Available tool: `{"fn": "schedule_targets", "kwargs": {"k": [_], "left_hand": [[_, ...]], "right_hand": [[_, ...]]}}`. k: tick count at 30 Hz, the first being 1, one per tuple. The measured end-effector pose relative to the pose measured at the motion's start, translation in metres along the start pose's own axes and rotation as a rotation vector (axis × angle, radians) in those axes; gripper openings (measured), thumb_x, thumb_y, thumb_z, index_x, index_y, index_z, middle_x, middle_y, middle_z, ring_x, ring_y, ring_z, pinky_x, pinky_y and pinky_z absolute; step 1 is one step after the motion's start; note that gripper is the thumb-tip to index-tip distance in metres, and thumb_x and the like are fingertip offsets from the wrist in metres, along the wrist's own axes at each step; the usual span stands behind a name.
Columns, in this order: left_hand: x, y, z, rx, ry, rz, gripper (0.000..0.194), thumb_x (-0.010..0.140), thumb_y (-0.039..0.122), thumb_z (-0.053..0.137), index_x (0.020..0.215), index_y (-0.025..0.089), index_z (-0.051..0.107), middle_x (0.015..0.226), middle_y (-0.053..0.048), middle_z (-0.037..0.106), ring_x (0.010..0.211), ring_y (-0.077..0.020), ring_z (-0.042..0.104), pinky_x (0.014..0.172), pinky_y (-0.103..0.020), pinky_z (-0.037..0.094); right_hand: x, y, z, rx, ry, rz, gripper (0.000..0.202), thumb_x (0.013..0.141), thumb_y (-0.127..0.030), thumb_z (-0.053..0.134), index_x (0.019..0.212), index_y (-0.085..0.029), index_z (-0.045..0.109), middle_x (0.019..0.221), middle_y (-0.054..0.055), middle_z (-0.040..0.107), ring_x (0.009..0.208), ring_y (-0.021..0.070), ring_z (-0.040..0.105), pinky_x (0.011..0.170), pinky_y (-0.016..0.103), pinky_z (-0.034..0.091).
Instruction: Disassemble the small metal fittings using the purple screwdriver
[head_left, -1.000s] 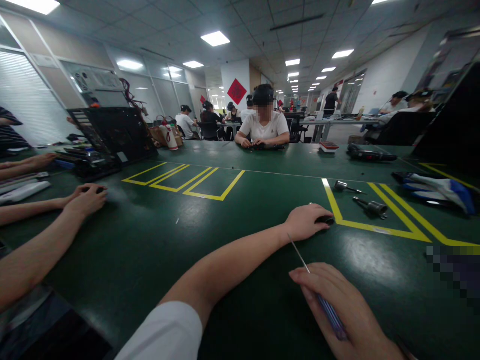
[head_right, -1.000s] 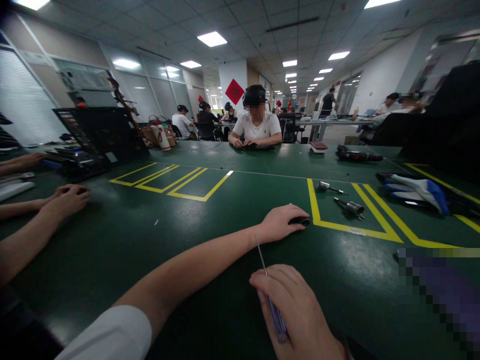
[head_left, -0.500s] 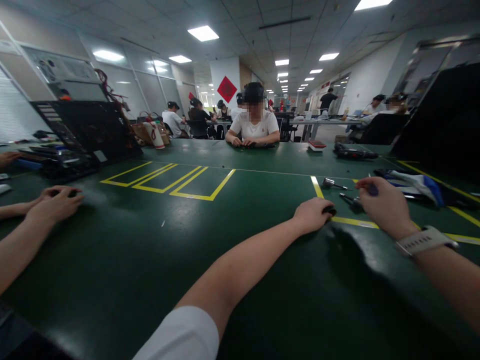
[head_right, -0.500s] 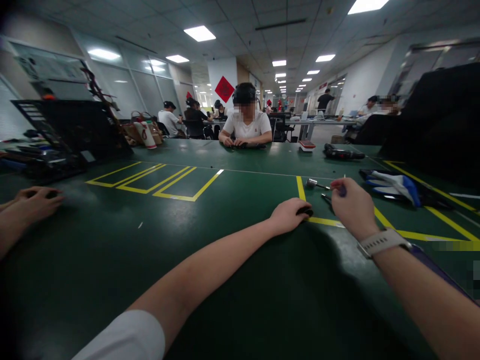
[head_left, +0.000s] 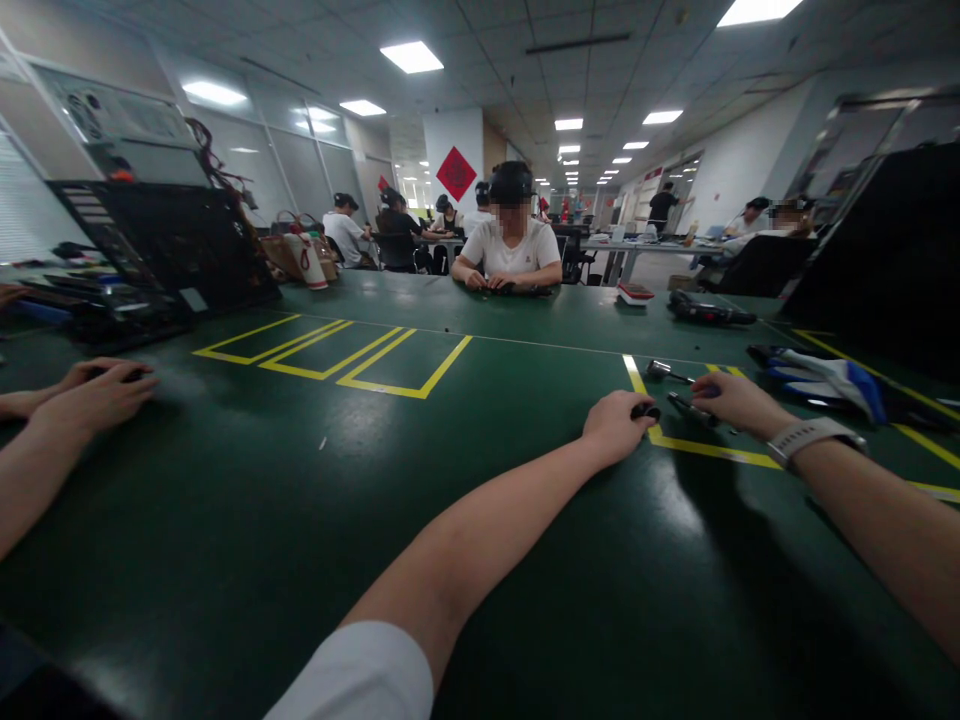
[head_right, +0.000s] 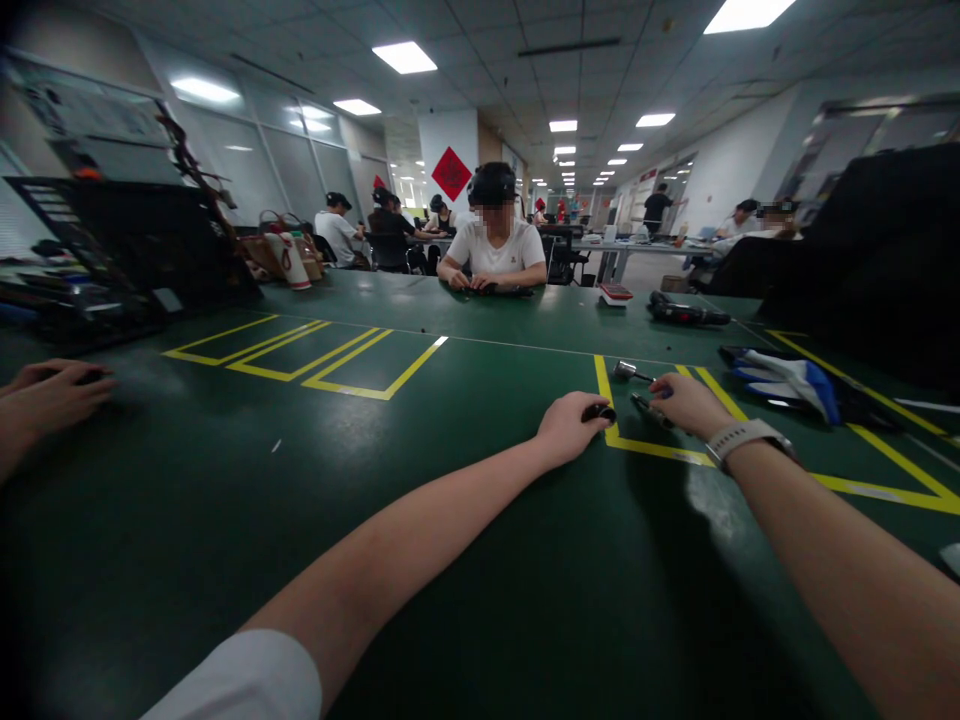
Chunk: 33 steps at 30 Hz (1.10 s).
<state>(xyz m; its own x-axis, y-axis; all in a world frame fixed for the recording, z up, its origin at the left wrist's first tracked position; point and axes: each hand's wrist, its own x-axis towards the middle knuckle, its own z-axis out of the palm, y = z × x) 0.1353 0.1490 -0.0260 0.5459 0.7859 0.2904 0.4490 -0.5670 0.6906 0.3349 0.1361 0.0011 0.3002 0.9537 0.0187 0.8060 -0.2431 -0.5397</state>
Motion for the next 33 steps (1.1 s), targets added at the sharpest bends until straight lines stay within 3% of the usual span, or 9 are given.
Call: {"fn": "schedule_targets", "kwargs": {"k": [5,14,22,27,33], "left_hand": [[0.001,-0.003,0.000,-0.054,0.079,-0.029,0.033,0.082,0.024,0.058,0.113,0.014,0.062,0.113,-0.010,0.063,0.099,-0.0207,0.058,0.087,-0.033,0.047],[0.003,-0.007,0.000,-0.175,0.224,-0.068,0.032,0.081,0.024,0.060,0.110,0.011,0.063,0.112,-0.012,0.065,0.099,-0.0207,0.059,0.090,-0.034,0.047],[0.020,-0.008,-0.011,-0.276,0.329,-0.021,0.031,0.084,0.021,0.057,0.114,0.014,0.059,0.113,-0.011,0.064,0.100,-0.0182,0.061,0.089,-0.032,0.048],[0.037,0.004,-0.020,-0.239,0.217,0.070,0.033,0.083,0.021,0.058,0.114,0.014,0.059,0.111,-0.011,0.065,0.098,-0.0187,0.061,0.088,-0.033,0.047],[0.050,0.025,-0.019,-0.072,-0.166,0.213,0.030,0.070,0.017,0.070,0.100,0.012,0.067,0.096,-0.007,0.069,0.088,-0.0169,0.063,0.081,-0.026,0.048]], "right_hand": [[-0.004,0.002,0.014,0.094,-0.008,-0.054,0.027,0.091,-0.031,0.051,0.113,-0.017,0.057,0.112,0.007,0.060,0.093,0.0192,0.061,0.078,0.039,0.051],[-0.016,0.003,0.036,0.204,0.101,0.012,0.029,0.088,-0.030,0.056,0.114,-0.016,0.056,0.115,0.007,0.059,0.096,0.0205,0.060,0.080,0.041,0.050],[-0.062,-0.027,0.044,0.269,0.035,-0.052,0.025,0.088,-0.031,0.056,0.108,-0.016,0.058,0.107,0.006,0.062,0.091,0.0187,0.061,0.078,0.040,0.050],[-0.103,-0.053,0.048,0.310,-0.025,-0.185,0.016,0.084,-0.029,0.055,0.093,-0.018,0.062,0.093,0.005,0.067,0.085,0.0207,0.063,0.075,0.038,0.050],[-0.148,-0.080,0.065,0.357,-0.129,-0.376,0.015,0.082,-0.028,0.050,0.089,-0.021,0.061,0.090,0.004,0.068,0.083,0.0207,0.064,0.072,0.036,0.051]]}}
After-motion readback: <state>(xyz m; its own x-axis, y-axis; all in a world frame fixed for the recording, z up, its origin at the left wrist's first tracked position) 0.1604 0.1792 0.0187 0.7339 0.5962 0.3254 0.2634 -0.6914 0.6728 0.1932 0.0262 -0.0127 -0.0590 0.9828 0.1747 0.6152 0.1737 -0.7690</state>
